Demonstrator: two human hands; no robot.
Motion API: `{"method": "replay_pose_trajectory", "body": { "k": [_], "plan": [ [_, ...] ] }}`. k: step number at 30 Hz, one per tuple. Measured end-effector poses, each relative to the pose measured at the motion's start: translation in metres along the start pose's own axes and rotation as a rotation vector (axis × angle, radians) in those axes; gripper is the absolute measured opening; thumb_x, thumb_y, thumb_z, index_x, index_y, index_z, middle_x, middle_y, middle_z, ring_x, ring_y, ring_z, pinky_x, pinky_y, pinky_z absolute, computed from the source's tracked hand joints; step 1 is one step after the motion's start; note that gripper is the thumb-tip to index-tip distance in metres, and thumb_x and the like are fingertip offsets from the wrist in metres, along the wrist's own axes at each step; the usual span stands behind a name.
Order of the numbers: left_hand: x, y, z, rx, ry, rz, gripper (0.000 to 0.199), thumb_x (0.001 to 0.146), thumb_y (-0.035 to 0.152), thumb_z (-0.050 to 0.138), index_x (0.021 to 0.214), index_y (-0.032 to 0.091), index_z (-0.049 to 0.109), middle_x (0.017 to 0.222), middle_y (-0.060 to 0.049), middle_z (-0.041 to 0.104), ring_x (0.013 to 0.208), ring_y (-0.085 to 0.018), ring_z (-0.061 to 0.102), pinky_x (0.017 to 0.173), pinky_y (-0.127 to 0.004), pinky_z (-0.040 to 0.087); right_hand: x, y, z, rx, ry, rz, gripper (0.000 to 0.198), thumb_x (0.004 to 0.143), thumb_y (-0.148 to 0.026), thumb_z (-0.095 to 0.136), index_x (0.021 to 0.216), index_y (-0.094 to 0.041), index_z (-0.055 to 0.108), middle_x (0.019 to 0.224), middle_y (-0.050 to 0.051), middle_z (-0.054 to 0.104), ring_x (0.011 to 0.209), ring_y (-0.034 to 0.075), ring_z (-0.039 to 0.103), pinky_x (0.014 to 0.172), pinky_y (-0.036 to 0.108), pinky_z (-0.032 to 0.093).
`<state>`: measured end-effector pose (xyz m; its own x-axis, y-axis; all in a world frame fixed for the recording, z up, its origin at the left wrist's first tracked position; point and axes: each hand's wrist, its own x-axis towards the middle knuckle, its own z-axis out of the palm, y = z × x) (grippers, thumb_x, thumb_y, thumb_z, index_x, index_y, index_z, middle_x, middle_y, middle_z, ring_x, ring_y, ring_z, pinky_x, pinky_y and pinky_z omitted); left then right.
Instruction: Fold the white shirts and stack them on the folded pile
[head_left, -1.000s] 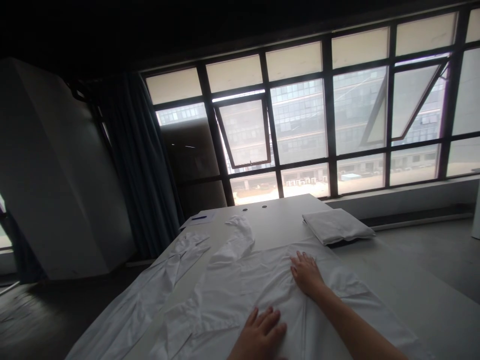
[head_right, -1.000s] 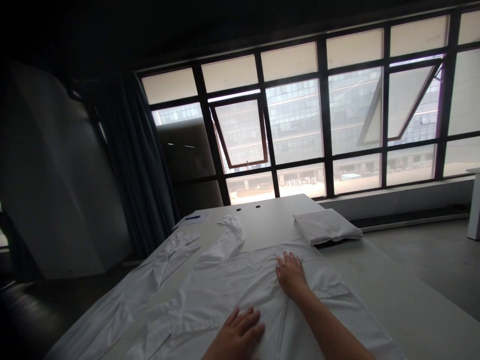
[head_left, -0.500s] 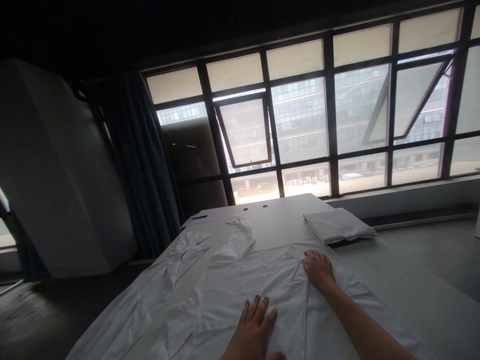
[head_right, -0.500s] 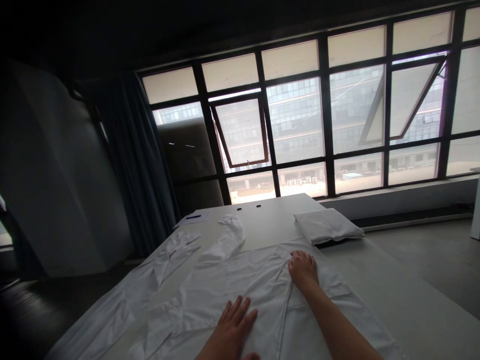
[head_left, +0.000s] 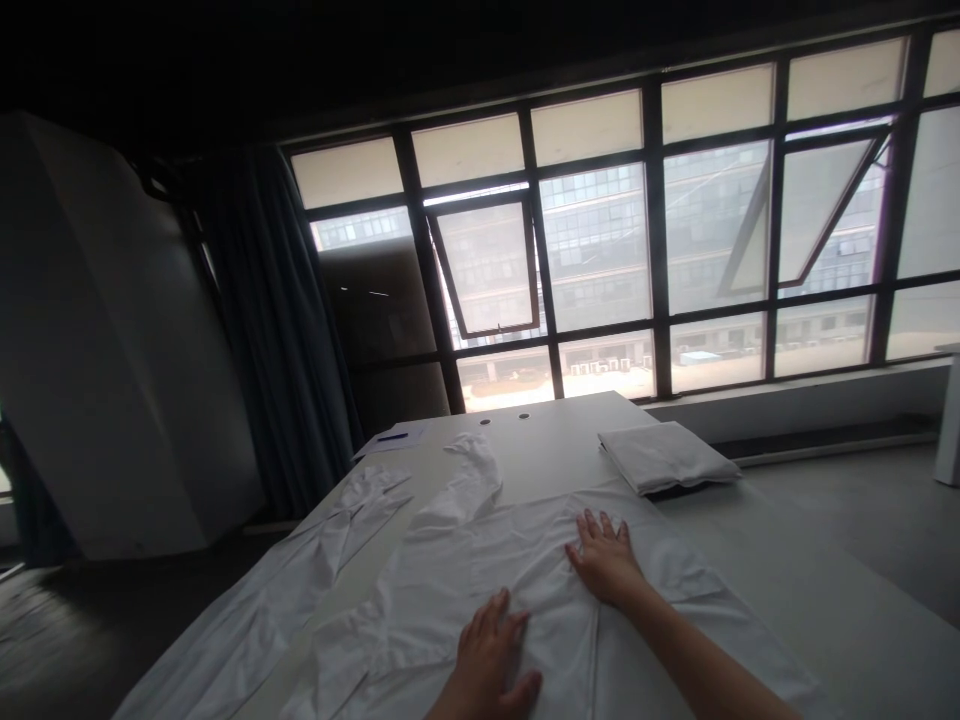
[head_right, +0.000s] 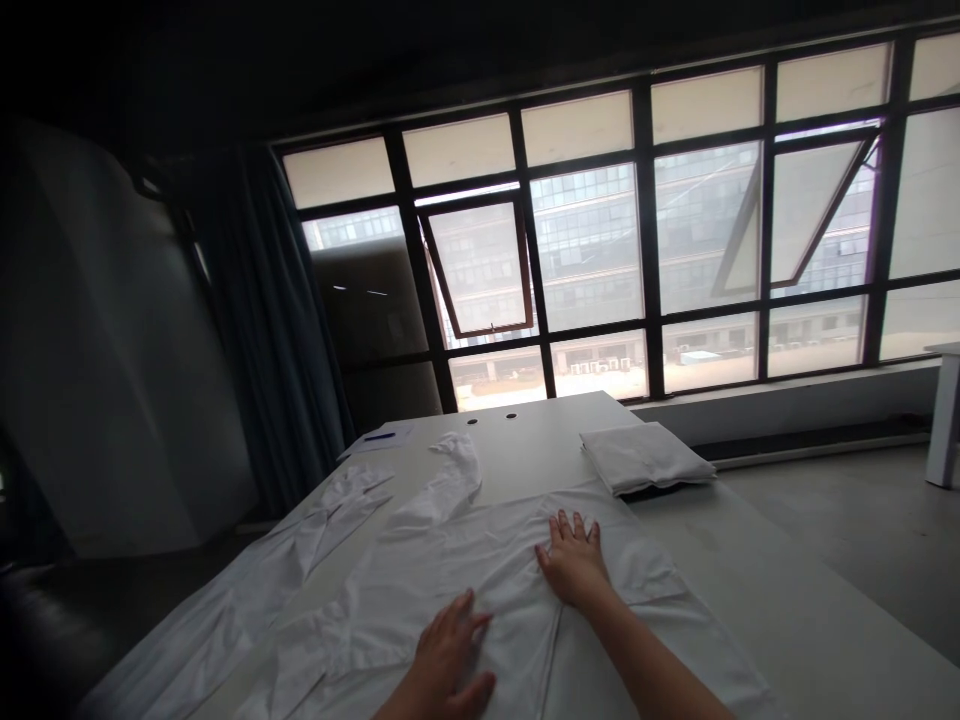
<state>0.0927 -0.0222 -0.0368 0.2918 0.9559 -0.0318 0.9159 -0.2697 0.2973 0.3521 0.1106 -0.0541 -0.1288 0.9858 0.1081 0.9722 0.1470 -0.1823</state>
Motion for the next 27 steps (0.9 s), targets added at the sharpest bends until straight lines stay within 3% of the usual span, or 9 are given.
{"method": "replay_pose_trajectory", "body": {
  "k": [4, 7, 10, 14, 19, 22, 27],
  "plan": [
    [0.024, 0.017, -0.027, -0.093, 0.047, -0.106, 0.048, 0.086, 0.041, 0.063, 0.133, 0.031, 0.06, 0.145, -0.005, 0.059, 0.135, -0.026, 0.051, 0.114, -0.036, 0.038, -0.005, 0.002, -0.005, 0.021, 0.057, -0.027, 0.065, 0.102, -0.05, 0.031, 0.158, -0.019, 0.04, 0.169, 0.012, 0.026, 0.155, 0.039, 0.016, 0.12, 0.066, 0.001],
    [0.062, 0.023, -0.043, -0.117, 0.026, -0.189, 0.039, 0.092, 0.042, 0.055, 0.126, 0.024, 0.062, 0.126, -0.006, 0.07, 0.115, -0.021, 0.063, 0.099, -0.027, 0.045, -0.011, 0.002, -0.01, 0.044, 0.175, -0.013, 0.05, 0.099, -0.04, 0.04, 0.144, -0.023, 0.056, 0.164, 0.012, 0.036, 0.153, 0.037, 0.021, 0.119, 0.069, -0.002],
    [0.104, 0.027, -0.044, -0.093, 0.011, -0.295, 0.035, 0.092, 0.048, 0.056, 0.112, 0.021, 0.067, 0.119, -0.007, 0.073, 0.11, -0.025, 0.066, 0.089, -0.03, 0.048, -0.014, 0.004, -0.016, 0.124, 0.256, 0.014, 0.032, 0.094, -0.03, 0.048, 0.119, -0.023, 0.067, 0.15, 0.013, 0.051, 0.144, 0.034, 0.035, 0.119, 0.068, 0.005],
    [0.138, 0.042, -0.028, -0.05, 0.059, -0.369, 0.03, 0.095, 0.048, 0.054, 0.103, 0.023, 0.069, 0.115, -0.006, 0.076, 0.11, -0.025, 0.068, 0.087, -0.031, 0.046, -0.016, 0.008, -0.022, 0.215, 0.272, -0.02, 0.017, 0.092, -0.031, 0.054, 0.098, -0.022, 0.067, 0.129, 0.011, 0.061, 0.128, 0.029, 0.05, 0.119, 0.062, 0.014],
    [0.142, 0.056, -0.014, 0.027, 0.169, -0.394, 0.027, 0.096, 0.042, 0.057, 0.111, 0.022, 0.067, 0.118, -0.009, 0.074, 0.113, -0.026, 0.066, 0.091, -0.034, 0.044, -0.017, 0.009, -0.026, 0.245, 0.285, -0.152, 0.016, 0.093, -0.036, 0.057, 0.096, -0.023, 0.066, 0.116, 0.007, 0.064, 0.12, 0.026, 0.054, 0.121, 0.06, 0.011],
    [0.137, 0.059, -0.009, 0.067, 0.225, -0.371, 0.028, 0.098, 0.044, 0.056, 0.111, 0.021, 0.067, 0.118, -0.011, 0.073, 0.114, -0.027, 0.064, 0.092, -0.034, 0.042, -0.018, 0.008, -0.027, 0.251, 0.259, -0.252, 0.015, 0.094, -0.033, 0.056, 0.093, -0.021, 0.065, 0.108, 0.007, 0.065, 0.111, 0.024, 0.058, 0.122, 0.054, 0.017],
    [0.133, 0.063, -0.002, 0.099, 0.297, -0.337, 0.026, 0.102, 0.037, 0.05, 0.108, 0.02, 0.068, 0.119, -0.011, 0.071, 0.115, -0.026, 0.062, 0.094, -0.035, 0.041, -0.021, 0.007, -0.02, 0.217, 0.192, -0.305, 0.017, 0.093, -0.029, 0.057, 0.102, -0.018, 0.067, 0.118, 0.012, 0.065, 0.117, 0.028, 0.056, 0.118, 0.049, 0.028]
  ]
}}
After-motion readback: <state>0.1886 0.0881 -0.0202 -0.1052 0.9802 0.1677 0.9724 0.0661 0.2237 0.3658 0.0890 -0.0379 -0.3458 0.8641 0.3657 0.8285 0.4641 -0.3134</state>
